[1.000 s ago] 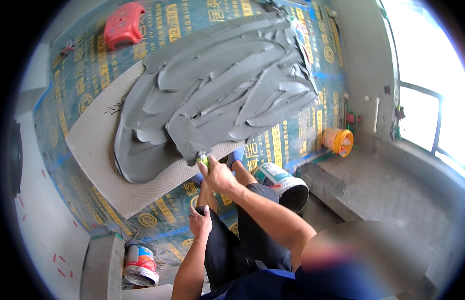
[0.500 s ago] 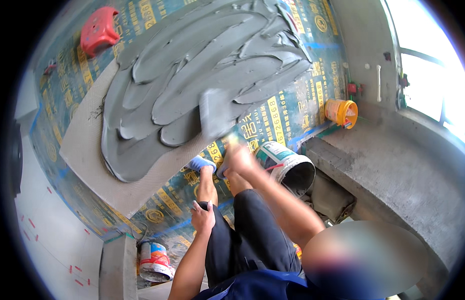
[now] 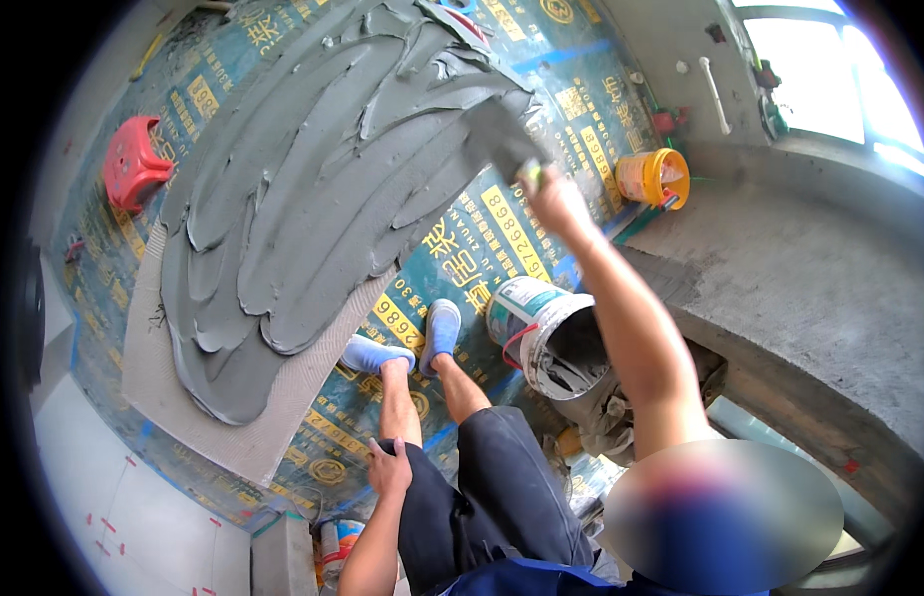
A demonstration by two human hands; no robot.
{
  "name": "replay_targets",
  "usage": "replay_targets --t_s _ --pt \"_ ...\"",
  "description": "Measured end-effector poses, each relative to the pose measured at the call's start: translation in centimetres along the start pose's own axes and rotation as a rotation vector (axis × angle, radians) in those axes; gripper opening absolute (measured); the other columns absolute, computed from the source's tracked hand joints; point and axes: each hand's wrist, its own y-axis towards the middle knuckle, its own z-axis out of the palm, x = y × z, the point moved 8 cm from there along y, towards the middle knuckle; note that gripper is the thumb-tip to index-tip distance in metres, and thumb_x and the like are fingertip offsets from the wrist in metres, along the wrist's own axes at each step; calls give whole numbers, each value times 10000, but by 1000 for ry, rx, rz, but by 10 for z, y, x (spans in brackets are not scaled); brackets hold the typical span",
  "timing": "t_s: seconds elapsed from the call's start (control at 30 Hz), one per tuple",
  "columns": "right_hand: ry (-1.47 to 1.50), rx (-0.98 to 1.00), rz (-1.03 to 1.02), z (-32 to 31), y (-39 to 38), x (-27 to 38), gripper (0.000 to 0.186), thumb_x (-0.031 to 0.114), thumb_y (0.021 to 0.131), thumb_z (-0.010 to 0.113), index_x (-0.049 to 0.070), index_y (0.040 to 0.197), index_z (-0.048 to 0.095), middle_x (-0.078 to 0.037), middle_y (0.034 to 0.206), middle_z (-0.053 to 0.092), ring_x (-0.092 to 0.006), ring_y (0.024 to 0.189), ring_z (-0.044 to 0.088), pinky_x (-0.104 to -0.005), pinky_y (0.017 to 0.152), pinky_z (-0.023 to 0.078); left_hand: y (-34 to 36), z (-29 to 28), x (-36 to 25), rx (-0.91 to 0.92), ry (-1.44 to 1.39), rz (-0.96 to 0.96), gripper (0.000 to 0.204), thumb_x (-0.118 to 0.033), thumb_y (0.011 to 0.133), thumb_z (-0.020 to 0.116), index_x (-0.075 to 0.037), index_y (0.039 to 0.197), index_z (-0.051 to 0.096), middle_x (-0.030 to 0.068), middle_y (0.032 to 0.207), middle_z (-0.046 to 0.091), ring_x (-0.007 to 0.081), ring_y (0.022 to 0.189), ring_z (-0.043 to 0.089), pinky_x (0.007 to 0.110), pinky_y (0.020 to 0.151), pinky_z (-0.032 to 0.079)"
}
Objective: The person spreads mortar onto a large rectangular tile using a notched trowel, first by placing dollops from a bucket and then smoothing it across the surface.
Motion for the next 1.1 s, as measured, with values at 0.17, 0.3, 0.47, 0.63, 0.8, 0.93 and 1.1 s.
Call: replay_targets --t_s 0.17,0.3,0.47,0.63,0.8,0.93,1.1 --pt "707 261 595 -22 38 -14 551 510 961 445 -25 909 569 -87 637 545 -194 535 583 -349 473 476 3 -12 32 -72 6 -44 766 -524 921 474 41 1411 312 305 1302 483 422 1155 533 453 965 446" --pt "1162 222 784 17 9 -27 492 533 950 455 49 927 540 -54 689 542 -154 550 550 -335 482 478 0 -7 22 -86 -2 -32 762 -510 919 488 44 1412 312 305 1302 481 424 1162 527 455 968 443" --pt "1607 156 926 122 -41 7 554 630 935 394 88 909 508 -49 691 521 -155 490 495 -314 427 415 -2 2 7 -84 4 -26 773 -511 915 492 46 1417 304 307 1314 469 422 1172 519 460 967 442" --pt "1759 158 958 150 -104 54 521 635 920 442 116 877 464 -37 625 476 -157 465 474 -313 421 400 -6 -1 8 -95 44 -53 774 -527 918 478 42 1416 313 307 1320 465 415 1196 500 463 984 427" --pt "1512 163 1001 129 -135 28 494 590 936 449 109 825 474 -42 600 480 -157 439 468 -309 390 380 -4 1 11 -103 44 -84 784 -539 920 474 34 1426 299 305 1353 443 423 1233 466 466 1027 382" --pt "1347 17 705 67 -67 -23 386 445 984 483 92 833 520 -14 561 494 -106 414 469 -268 383 375 -3 9 10 -118 73 -82 796 -539 916 482 25 1439 279 305 1374 425 424 1253 449 467 1042 369" --pt "1031 157 650 13 33 -59 481 476 943 513 5 871 581 -44 600 540 -152 478 530 -333 495 476 -8 13 -3 -94 107 -111 787 -521 913 491 24 1439 276 304 1367 428 423 1238 465 461 1036 380"
